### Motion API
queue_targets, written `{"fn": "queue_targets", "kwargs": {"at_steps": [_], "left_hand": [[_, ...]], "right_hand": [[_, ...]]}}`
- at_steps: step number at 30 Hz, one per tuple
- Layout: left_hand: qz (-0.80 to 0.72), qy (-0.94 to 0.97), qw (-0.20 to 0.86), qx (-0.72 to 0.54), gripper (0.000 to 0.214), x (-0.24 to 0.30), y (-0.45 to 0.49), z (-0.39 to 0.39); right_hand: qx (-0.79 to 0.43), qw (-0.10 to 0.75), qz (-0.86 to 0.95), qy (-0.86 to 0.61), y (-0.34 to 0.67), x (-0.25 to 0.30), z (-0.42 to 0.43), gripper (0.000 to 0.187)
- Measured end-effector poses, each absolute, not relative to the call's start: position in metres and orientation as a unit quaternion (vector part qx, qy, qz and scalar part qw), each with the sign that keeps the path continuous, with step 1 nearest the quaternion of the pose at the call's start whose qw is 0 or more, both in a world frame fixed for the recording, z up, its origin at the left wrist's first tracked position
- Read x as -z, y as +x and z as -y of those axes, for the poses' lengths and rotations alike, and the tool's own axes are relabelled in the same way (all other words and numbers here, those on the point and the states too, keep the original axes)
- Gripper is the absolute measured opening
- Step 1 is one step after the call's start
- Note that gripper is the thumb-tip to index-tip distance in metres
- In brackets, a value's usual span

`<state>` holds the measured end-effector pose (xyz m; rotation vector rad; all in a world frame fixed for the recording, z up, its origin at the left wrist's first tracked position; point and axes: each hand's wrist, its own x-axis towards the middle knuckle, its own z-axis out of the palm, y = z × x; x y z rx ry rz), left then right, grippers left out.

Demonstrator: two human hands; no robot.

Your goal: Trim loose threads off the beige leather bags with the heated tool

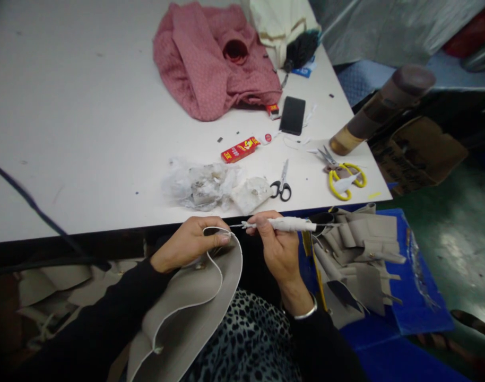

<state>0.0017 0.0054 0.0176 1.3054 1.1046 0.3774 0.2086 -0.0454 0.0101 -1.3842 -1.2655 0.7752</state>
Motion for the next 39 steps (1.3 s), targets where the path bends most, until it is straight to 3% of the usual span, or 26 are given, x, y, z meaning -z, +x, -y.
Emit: {"fn": "queue_targets", "kwargs": {"at_steps": [12,23,28,32,39], "left_hand": [[-0.473,0.57,0.649,-0.172,0.018,-0.019,0.005,-0.003],[-0.419,0.554,0.697,-0.179,0.011,-0.013,0.016,0.005],[-0.433,0.518,0.719,-0.168,0.012,-0.01,0.016,0.009],[-0.501,0.502,0.668,-0.225,0.018,-0.011,0.004,0.006],[-0.576,0.514,0.563,-0.296,0.019,-0.024,-0.016,-0.004]], "right_hand": [[-0.399,0.501,0.518,-0.568,0.207,-0.004,0.052,0.03],[-0.281,0.36,0.703,-0.545,0.206,-0.026,0.038,0.05],[-0.326,0.437,0.586,-0.599,0.204,-0.011,0.034,0.055],[-0.248,0.533,0.512,-0.627,0.21,-0.003,0.03,0.039],[-0.175,0.499,0.598,-0.602,0.217,0.005,0.022,0.023]]}}
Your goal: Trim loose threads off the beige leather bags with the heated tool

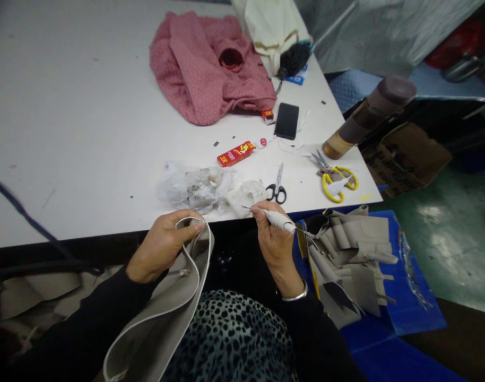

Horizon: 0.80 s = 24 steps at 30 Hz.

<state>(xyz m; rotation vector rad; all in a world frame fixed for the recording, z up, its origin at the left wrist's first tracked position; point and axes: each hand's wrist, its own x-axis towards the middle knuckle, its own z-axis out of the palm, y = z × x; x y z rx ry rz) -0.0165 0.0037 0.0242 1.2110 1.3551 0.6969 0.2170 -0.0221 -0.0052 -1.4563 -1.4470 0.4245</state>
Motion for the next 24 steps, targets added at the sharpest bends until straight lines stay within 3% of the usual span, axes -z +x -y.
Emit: {"fn": "queue_targets", "kwargs": {"at_steps": [3,6,10,14,18,22,24], "left_hand": [[-0.592,0.551,0.518,-0.278,0.018,-0.042,-0.023,-0.005],[-0.603,0.589,0.471,-0.261,0.016,-0.059,-0.027,-0.004],[-0.591,0.542,0.524,-0.287,0.016,-0.055,-0.031,-0.003],[-0.566,0.418,0.632,-0.325,0.023,-0.029,-0.034,-0.005],[-0.55,0.397,0.659,-0.325,0.023,-0.019,-0.035,-0.005],[-0.53,0.425,0.664,-0.312,0.019,-0.025,-0.034,-0.003],[-0.518,0.441,0.672,-0.292,0.017,-0.029,-0.033,-0.002]], "right_hand": [[-0.116,0.442,0.673,-0.582,0.216,0.002,0.021,0.022],[-0.016,0.322,0.755,-0.571,0.212,-0.009,0.018,0.028],[0.056,0.231,0.795,-0.559,0.207,-0.02,0.014,0.037],[0.042,0.251,0.799,-0.545,0.212,-0.018,0.013,0.033],[0.008,0.328,0.774,-0.542,0.215,-0.017,0.021,0.022],[-0.173,0.482,0.666,-0.542,0.199,-0.026,0.031,0.027],[-0.282,0.516,0.601,-0.541,0.189,-0.03,0.033,0.032]]}}
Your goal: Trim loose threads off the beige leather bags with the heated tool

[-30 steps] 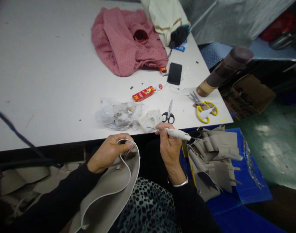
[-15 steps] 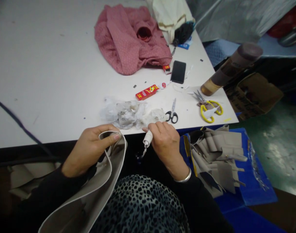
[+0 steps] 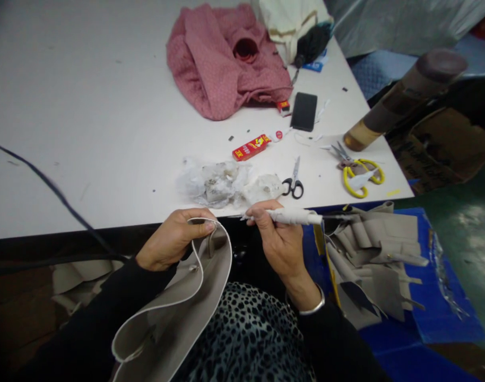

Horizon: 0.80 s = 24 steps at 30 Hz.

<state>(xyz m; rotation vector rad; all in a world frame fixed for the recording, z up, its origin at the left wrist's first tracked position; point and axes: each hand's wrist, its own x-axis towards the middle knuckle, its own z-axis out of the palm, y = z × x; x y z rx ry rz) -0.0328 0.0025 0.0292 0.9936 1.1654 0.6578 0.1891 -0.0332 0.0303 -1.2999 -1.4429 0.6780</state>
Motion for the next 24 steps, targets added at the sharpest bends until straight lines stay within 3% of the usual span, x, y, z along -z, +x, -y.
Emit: {"fn": "queue_targets", "kwargs": {"at_steps": [7,24], "left_hand": [[-0.495,0.42,0.718,-0.254,0.021,-0.033,-0.031,0.001],[-0.481,0.393,0.73,-0.286,0.022,-0.032,-0.022,0.005]], "right_hand": [[-0.381,0.508,0.574,-0.517,0.18,-0.036,0.031,0.035],[-0.38,0.466,0.628,-0.495,0.18,-0.027,0.035,0.027]]}}
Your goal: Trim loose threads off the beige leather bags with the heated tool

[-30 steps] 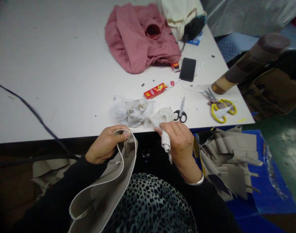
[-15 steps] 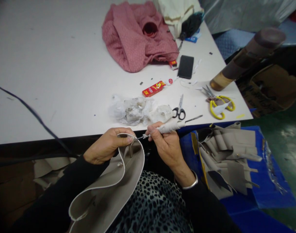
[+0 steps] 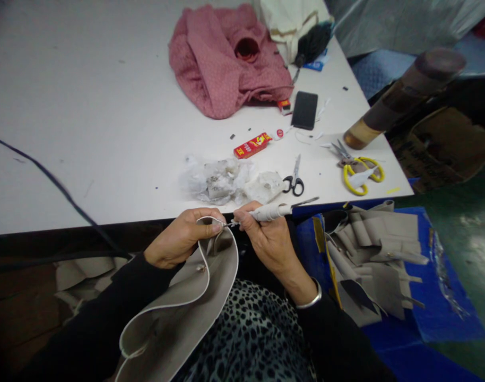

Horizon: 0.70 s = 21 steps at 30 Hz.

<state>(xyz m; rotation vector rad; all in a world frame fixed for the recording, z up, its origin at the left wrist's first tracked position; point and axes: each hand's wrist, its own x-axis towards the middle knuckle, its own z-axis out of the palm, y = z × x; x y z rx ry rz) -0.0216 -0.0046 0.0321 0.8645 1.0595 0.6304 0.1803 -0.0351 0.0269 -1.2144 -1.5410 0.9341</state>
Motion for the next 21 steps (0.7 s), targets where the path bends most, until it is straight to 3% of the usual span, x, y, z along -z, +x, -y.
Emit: {"fn": "queue_targets", "kwargs": {"at_steps": [5,12,17,21], "left_hand": [[-0.477,0.354,0.75,-0.292,0.027,-0.03,-0.02,0.007],[-0.445,0.314,0.789,-0.283,0.034,-0.026,-0.019,0.012],[-0.461,0.352,0.758,-0.298,0.03,-0.025,-0.019,0.018],[-0.482,0.432,0.697,-0.308,0.022,-0.029,-0.019,0.025]], "right_hand": [[-0.346,0.448,0.707,-0.424,0.186,-0.03,0.036,0.025],[-0.136,0.331,0.879,-0.313,0.199,-0.043,0.052,0.013],[-0.29,0.505,0.698,-0.417,0.197,-0.032,0.067,0.021],[-0.42,0.518,0.543,-0.51,0.184,-0.024,0.076,0.024]]}}
